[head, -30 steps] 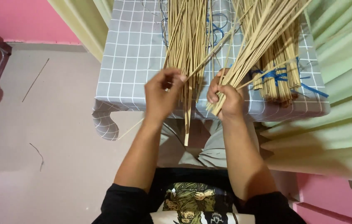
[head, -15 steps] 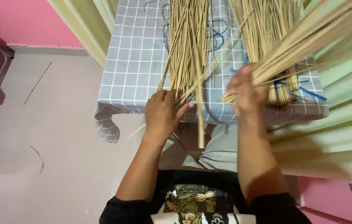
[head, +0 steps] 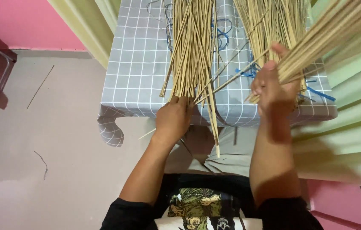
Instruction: Gathering and aligning thin wooden sticks into a bundle and tying them together with plastic string.
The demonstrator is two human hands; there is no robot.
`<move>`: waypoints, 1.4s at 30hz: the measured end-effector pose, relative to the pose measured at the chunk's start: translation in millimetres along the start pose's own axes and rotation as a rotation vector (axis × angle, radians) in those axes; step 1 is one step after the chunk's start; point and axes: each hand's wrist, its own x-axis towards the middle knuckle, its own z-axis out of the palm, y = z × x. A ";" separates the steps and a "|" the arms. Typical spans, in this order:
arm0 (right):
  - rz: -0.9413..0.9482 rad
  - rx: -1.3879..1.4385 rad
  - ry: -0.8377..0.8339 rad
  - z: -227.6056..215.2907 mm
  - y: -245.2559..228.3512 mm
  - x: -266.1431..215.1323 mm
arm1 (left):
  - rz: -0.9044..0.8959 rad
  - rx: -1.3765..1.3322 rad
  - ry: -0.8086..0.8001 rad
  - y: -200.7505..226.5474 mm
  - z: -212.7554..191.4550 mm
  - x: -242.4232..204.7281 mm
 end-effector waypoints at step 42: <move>0.227 0.197 0.090 -0.7 44.2 -62.7 | -0.154 -0.276 0.184 4.0 -50.2 19.8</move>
